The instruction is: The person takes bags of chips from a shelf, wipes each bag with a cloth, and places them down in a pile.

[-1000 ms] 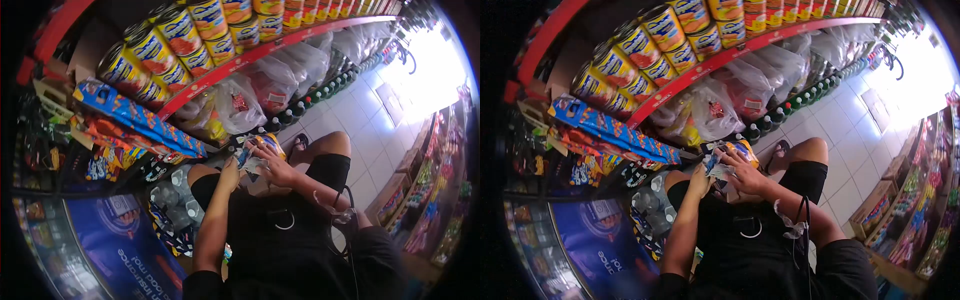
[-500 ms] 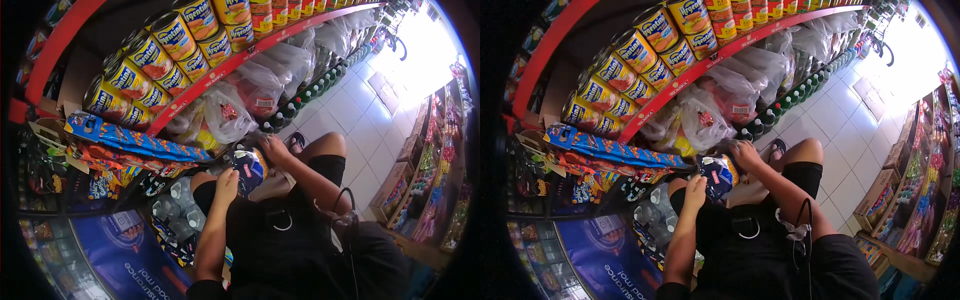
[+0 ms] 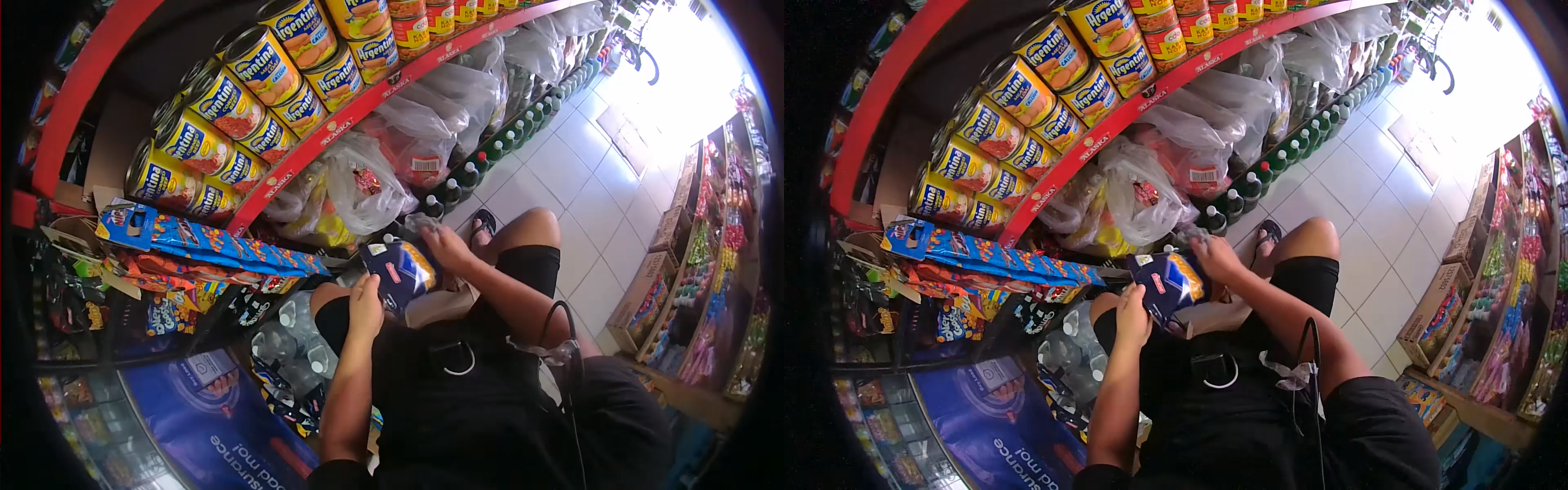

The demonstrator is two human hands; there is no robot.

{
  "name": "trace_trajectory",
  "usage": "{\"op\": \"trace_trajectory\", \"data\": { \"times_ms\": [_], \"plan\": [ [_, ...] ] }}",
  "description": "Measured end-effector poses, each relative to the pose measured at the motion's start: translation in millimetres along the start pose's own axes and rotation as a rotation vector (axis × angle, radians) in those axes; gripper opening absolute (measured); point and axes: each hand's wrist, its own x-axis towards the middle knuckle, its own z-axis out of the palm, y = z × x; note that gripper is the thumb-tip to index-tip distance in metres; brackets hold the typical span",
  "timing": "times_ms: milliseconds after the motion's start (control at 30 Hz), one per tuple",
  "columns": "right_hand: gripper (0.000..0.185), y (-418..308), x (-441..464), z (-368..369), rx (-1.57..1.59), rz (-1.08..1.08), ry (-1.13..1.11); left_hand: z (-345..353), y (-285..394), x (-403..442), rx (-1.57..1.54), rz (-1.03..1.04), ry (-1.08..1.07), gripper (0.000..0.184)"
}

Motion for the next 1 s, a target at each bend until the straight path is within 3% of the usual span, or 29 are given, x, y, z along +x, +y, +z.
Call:
{"op": "trace_trajectory", "data": {
  "times_ms": [100,167,200,300,333,433,467,567,600,633,800,867,967,1000],
  "plan": [
    [0.042,-12,-27,28,-0.016,-0.42,0.063,13,11,10,-0.198,-0.16,0.16,0.03],
    [0.053,-63,-57,14,-0.204,-0.643,-0.159,1,-5,29,-0.329,-0.154,0.175,0.031],
    [0.057,-75,-65,7,-0.227,-0.678,-0.214,-5,-7,29,-0.371,-0.061,0.037,0.032],
    [0.06,-29,-40,-7,-0.224,-0.732,-0.079,9,10,25,-0.531,-0.153,0.005,0.032],
    [0.057,-33,-41,-17,-0.296,-0.57,0.033,29,24,13,-0.555,-0.134,0.046,0.032],
    [0.054,11,-26,-10,-0.352,-0.284,0.177,25,19,12,-0.351,-0.091,0.182,0.029],
    [0.05,14,-27,-10,-0.301,-0.285,0.131,24,22,9,-0.258,-0.102,0.117,0.023],
    [0.053,-45,-44,-11,0.04,-0.498,-0.077,2,-4,23,-0.021,-0.073,-0.098,0.024],
    [0.055,-61,-52,-9,-0.031,-0.587,-0.123,27,10,10,0.013,-0.022,-0.064,0.024],
    [0.055,-74,-57,-4,-0.244,-0.62,-0.204,5,-16,22,0.145,0.02,-0.051,0.026],
    [0.052,-67,-31,2,-0.29,-0.479,-0.19,3,-8,21,0.337,-0.007,-0.09,0.029],
    [0.051,-64,-41,4,-0.267,-0.573,-0.235,-20,-30,30,0.612,0.274,-0.069,0.031],
    [0.053,-73,-60,-14,-0.249,-0.664,-0.286,5,15,12,-0.36,-0.058,0.059,0.027],
    [0.055,-66,-60,-19,-0.213,-0.653,-0.263,-9,7,13,-0.203,0.016,-0.001,0.029]
  ]
}}
